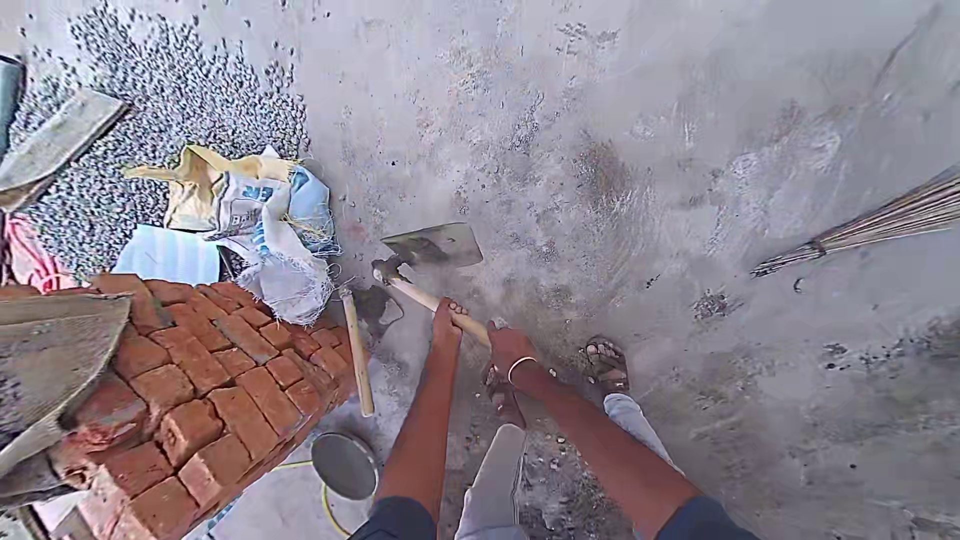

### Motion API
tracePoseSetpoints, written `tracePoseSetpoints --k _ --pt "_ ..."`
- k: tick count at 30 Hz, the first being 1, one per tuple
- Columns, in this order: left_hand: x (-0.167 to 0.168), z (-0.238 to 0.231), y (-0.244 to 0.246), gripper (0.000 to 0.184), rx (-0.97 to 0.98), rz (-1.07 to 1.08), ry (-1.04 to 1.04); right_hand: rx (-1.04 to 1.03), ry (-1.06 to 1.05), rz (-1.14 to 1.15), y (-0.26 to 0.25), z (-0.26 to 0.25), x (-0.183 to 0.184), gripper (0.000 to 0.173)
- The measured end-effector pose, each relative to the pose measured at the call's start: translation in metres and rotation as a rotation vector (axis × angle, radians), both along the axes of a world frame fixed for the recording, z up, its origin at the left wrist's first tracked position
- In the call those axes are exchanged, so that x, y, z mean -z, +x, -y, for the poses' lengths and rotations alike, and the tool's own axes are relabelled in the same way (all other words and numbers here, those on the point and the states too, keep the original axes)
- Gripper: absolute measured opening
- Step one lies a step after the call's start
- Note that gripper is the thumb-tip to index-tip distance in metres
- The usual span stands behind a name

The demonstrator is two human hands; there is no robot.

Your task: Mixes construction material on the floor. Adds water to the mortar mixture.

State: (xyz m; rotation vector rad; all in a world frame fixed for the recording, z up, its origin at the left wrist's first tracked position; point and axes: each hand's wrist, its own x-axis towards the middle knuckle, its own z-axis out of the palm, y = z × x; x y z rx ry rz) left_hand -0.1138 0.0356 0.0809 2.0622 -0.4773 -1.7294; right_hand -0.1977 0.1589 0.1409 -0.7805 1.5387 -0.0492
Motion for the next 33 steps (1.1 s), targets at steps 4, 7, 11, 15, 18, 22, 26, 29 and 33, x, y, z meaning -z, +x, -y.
tracePoseSetpoints --k 4,7,11,15,18,22,26,29,33 --pt "0.042 0.094 -0.063 0.018 0.132 -0.135 0.01 0.133 -0.057 -0.192 -0.047 0.075 0.033 0.04" --pt "0.091 0.16 -0.14 0.016 0.212 -0.247 -0.003 0.217 -0.074 -0.389 -0.103 0.138 0.07 0.036" --pt "0.135 0.217 -0.196 0.009 0.311 -0.234 0.069 0.183 -0.052 -0.532 -0.153 0.199 0.129 0.038" --pt "0.16 0.269 -0.226 0.017 0.471 -0.178 0.053 0.126 -0.07 -0.529 -0.198 0.247 0.156 0.037" --pt "0.175 0.276 -0.192 0.035 0.567 -0.158 -0.024 0.087 -0.089 -0.44 -0.19 0.236 0.165 0.037" --pt "0.197 0.252 -0.159 0.02 0.355 -0.254 -0.175 0.05 -0.09 -0.392 -0.165 0.2 0.164 0.033" --pt "0.191 0.166 -0.123 0.004 0.183 -0.131 -0.244 0.007 -0.055 -0.305 -0.134 0.132 0.159 0.035" --pt "0.178 0.08 -0.086 0.008 0.137 0.006 -0.18 -0.034 -0.014 -0.231 -0.102 0.058 0.152 0.034" --pt "0.166 -0.049 -0.027 0.01 0.108 0.198 -0.042 -0.053 0.097 -0.126 -0.049 -0.062 0.142 0.041"
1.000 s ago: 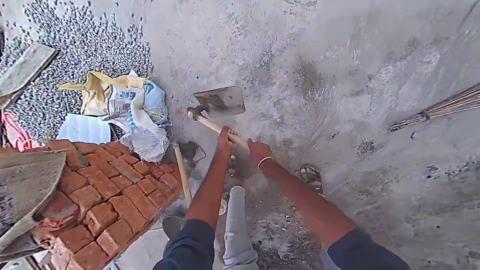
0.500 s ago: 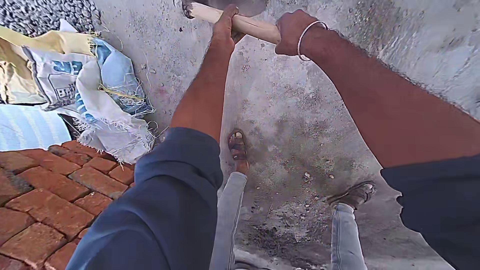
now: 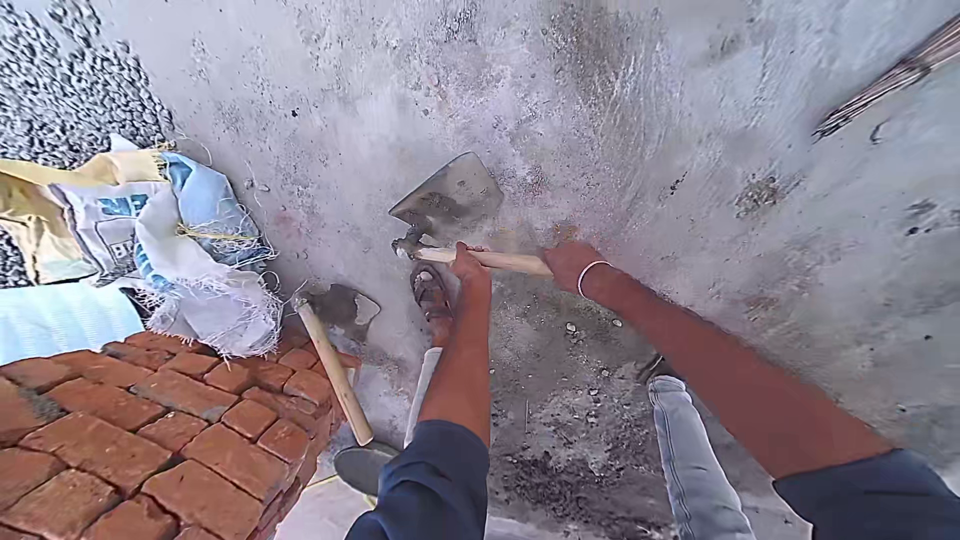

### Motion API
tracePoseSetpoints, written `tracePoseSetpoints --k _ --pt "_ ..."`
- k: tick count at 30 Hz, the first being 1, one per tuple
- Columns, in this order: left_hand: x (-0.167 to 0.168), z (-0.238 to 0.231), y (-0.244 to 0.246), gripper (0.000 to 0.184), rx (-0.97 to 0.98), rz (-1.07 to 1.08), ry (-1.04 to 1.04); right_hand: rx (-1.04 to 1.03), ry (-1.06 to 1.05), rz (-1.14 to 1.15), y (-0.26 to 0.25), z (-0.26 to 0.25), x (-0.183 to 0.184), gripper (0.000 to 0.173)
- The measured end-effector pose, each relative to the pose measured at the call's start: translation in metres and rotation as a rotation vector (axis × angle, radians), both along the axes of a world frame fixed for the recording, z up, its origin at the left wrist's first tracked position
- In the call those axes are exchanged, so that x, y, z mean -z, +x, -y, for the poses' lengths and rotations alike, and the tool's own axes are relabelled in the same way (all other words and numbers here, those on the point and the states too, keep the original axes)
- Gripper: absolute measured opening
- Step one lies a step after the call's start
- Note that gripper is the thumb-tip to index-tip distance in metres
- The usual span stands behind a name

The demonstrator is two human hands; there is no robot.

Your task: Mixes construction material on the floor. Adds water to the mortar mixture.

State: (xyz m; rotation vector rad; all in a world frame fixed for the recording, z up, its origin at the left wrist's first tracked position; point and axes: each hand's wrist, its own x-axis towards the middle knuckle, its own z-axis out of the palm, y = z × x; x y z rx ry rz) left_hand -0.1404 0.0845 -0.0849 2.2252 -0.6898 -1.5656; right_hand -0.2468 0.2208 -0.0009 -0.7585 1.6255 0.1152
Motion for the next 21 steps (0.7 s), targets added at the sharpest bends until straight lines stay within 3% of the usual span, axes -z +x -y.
tracePoseSetpoints --k 2,6,10,13,17,21 --pt "-0.008 -0.063 0.029 0.018 -0.009 0.075 0.071 -0.025 0.075 0.078 0.027 -0.059 -0.005 0.047" --pt "-0.019 -0.174 0.086 0.015 -0.032 0.176 0.19 0.023 0.24 0.236 0.089 -0.167 -0.019 0.041" --pt "-0.018 -0.25 0.166 0.018 0.022 0.266 0.341 0.064 0.355 0.318 0.175 -0.251 -0.016 0.06" --pt "-0.019 -0.298 0.236 0.011 0.068 0.269 0.525 0.085 0.45 0.378 0.225 -0.296 -0.034 0.056" --pt "-0.048 -0.318 0.243 0.008 0.095 0.279 0.674 0.172 0.578 0.376 0.244 -0.321 -0.064 0.059" --pt "-0.052 -0.25 0.172 0.013 0.116 0.112 0.57 0.264 0.462 0.226 0.213 -0.277 -0.066 0.056"
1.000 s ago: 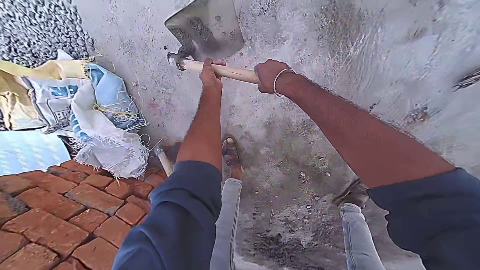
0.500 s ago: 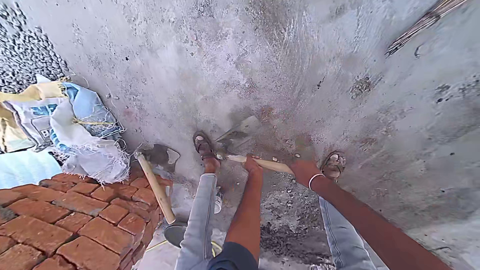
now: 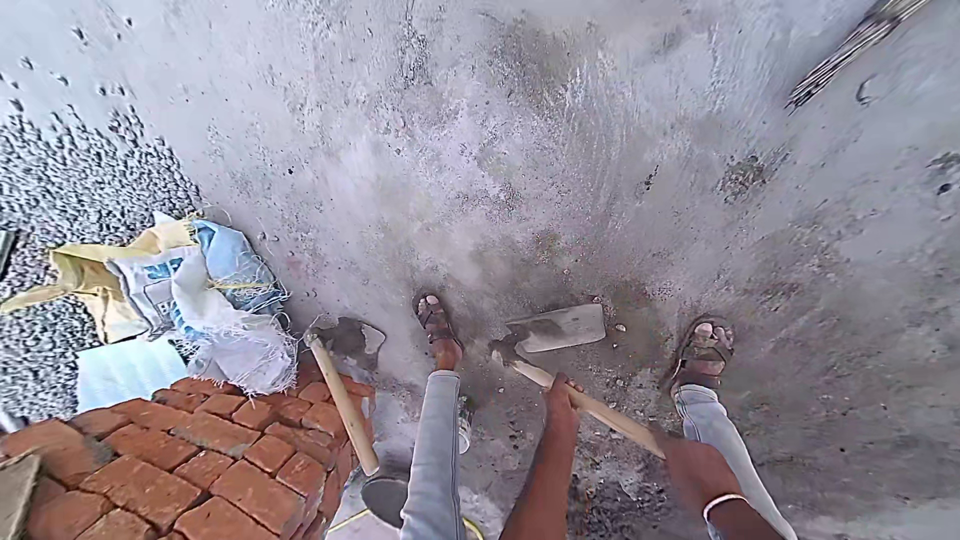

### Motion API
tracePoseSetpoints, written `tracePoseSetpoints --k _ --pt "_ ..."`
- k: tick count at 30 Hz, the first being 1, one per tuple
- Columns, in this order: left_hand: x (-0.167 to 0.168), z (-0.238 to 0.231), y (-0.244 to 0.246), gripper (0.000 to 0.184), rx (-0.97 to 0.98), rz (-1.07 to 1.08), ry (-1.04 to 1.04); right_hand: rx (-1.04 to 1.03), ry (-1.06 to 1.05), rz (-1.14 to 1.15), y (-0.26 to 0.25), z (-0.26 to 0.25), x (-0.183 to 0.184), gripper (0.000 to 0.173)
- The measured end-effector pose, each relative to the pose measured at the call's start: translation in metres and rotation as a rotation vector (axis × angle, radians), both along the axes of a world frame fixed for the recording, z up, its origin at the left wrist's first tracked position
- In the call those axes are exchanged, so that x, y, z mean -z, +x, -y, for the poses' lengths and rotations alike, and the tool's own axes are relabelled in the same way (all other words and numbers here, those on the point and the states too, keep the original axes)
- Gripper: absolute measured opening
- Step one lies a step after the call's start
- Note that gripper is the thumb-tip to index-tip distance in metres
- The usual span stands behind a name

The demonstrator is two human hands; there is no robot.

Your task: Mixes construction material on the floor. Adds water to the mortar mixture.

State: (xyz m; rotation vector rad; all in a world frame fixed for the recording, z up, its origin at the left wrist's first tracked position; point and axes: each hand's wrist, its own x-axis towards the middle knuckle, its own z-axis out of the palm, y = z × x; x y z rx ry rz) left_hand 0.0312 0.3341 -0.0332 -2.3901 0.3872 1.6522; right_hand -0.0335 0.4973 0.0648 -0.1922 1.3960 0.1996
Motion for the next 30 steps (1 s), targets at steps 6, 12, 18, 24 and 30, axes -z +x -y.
tracePoseSetpoints --k 6,12,18,24,30 --pt "0.021 0.246 -0.239 0.01 0.107 -0.468 -0.449 0.116 -0.319 -0.416 -0.182 0.227 0.036 0.055" --pt "0.047 0.438 -0.426 0.032 0.376 -0.694 -0.614 0.23 -0.619 -0.82 -0.368 0.445 0.085 0.038" --pt "0.06 0.429 -0.445 0.043 0.645 -0.593 -0.496 0.258 -0.677 -0.661 -0.404 0.432 0.099 0.044" --pt "0.077 0.365 -0.404 0.014 0.349 -0.561 -0.653 0.118 -0.676 -0.506 -0.393 0.36 0.079 0.039" --pt "0.072 0.257 -0.337 0.018 0.336 -0.293 -0.718 0.134 -0.666 -0.39 -0.321 0.26 0.089 0.033"
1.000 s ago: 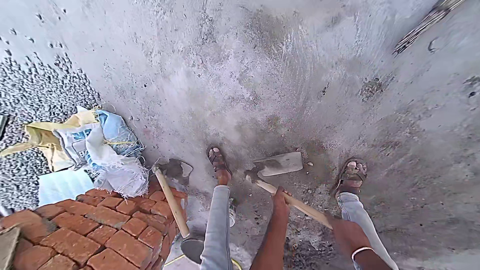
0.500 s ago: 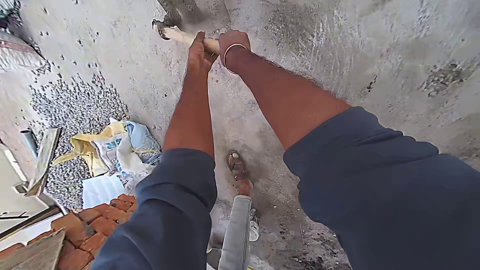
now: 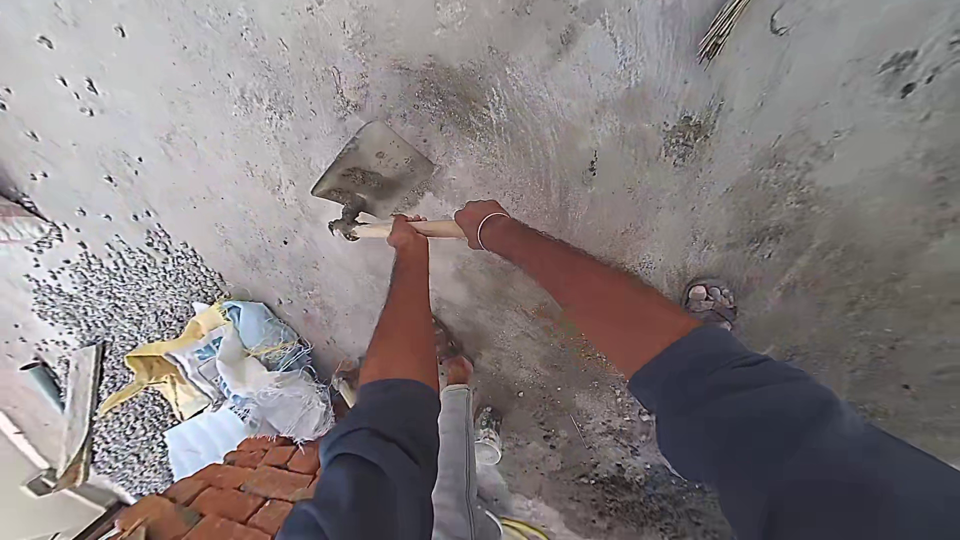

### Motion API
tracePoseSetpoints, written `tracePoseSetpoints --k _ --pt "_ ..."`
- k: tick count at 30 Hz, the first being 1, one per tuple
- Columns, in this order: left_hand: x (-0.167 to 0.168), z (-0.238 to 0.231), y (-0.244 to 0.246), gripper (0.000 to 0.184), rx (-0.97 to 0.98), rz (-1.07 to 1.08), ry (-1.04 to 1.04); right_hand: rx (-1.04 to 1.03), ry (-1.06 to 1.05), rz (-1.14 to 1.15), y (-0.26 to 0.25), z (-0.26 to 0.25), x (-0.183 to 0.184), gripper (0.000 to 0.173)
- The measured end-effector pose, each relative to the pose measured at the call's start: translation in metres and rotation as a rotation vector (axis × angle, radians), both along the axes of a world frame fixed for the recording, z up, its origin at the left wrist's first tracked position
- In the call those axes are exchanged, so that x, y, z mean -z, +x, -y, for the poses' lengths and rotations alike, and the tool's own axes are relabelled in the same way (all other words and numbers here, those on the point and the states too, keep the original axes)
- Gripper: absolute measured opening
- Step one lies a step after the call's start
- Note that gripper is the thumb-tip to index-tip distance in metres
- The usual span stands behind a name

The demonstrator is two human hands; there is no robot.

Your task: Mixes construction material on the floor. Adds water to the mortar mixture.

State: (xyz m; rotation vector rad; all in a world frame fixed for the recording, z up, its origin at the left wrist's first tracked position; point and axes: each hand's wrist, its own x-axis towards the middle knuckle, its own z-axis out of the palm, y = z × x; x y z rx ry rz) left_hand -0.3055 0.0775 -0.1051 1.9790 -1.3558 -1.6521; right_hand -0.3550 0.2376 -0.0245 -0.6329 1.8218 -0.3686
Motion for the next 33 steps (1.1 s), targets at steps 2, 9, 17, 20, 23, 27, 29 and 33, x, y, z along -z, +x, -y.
tracePoseSetpoints --k 2,9,17,20,23,27,29,33 --pt "-0.004 -0.054 0.028 0.028 -0.054 0.117 0.019 -0.046 0.039 0.031 0.023 -0.046 0.001 0.033" --pt "-0.033 -0.21 0.141 0.041 -0.059 0.442 0.118 -0.106 0.132 0.189 0.129 -0.19 -0.013 0.032" --pt "-0.063 -0.32 0.303 0.041 -0.025 0.594 0.375 -0.038 0.385 0.553 0.277 -0.29 -0.064 0.041" --pt "-0.079 -0.342 0.336 0.031 0.017 0.591 0.494 0.06 0.495 0.595 0.321 -0.314 -0.087 0.046" --pt "-0.099 -0.336 0.337 0.022 0.008 0.548 0.507 0.092 0.535 0.566 0.34 -0.314 -0.107 0.047" --pt "-0.101 -0.266 0.228 0.019 0.135 0.325 0.276 0.222 0.354 0.404 0.274 -0.258 -0.079 0.049" --pt "-0.117 -0.223 0.145 0.03 0.289 0.325 0.26 0.399 0.224 0.288 0.234 -0.213 -0.05 0.045" --pt "-0.038 -0.152 0.03 0.039 0.52 -0.004 -0.099 0.745 0.069 0.216 0.159 -0.127 0.012 0.04"
